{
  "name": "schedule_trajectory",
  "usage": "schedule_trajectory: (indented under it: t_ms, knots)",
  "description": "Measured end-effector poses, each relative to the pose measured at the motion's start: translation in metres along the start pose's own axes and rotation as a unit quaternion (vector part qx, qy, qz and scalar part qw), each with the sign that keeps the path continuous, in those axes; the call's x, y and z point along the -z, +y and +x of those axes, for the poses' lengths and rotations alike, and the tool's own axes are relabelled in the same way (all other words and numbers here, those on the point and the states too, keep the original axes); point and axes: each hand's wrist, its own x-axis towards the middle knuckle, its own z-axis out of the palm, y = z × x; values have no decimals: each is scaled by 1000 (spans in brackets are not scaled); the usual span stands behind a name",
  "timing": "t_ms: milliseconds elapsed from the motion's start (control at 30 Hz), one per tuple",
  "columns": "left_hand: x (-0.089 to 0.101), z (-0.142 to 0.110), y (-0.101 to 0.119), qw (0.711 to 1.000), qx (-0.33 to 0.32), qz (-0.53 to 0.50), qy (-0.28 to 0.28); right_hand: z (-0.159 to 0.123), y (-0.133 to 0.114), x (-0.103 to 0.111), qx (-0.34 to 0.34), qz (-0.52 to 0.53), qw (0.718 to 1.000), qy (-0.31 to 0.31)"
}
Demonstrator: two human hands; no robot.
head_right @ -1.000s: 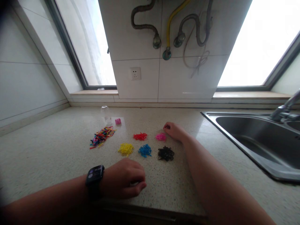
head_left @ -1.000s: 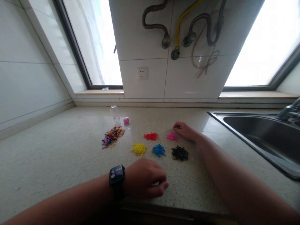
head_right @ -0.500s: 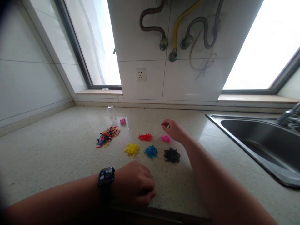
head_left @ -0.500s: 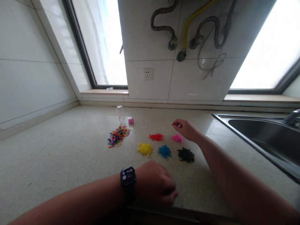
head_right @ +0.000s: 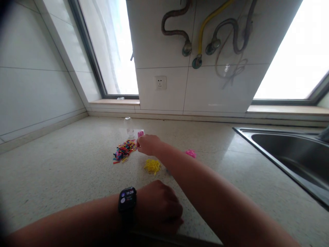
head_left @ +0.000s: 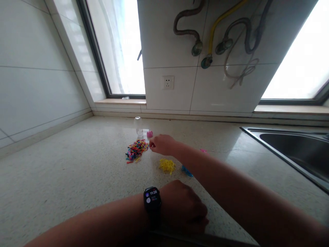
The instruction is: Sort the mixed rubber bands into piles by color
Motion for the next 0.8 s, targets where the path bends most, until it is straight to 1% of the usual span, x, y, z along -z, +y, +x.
schedule_trajectory:
  t_ms: [100, 233, 500, 800]
  knots:
    - [-1, 0, 0, 1000, -9, 2, -4, 13, -8, -12, 9, -17, 1000, -20]
    - [-4, 0, -1, 1000, -1, 11, -3, 23, -9, -20, 1, -28, 999, -19]
    - [-5, 1, -1, 1000, -1, 17, -8, 29, -5, -25, -1, -16, 1000, -18]
    - [-3, 1, 0, 999, -4, 28, -23, 34, -9, -28, 5, -34, 999, -19]
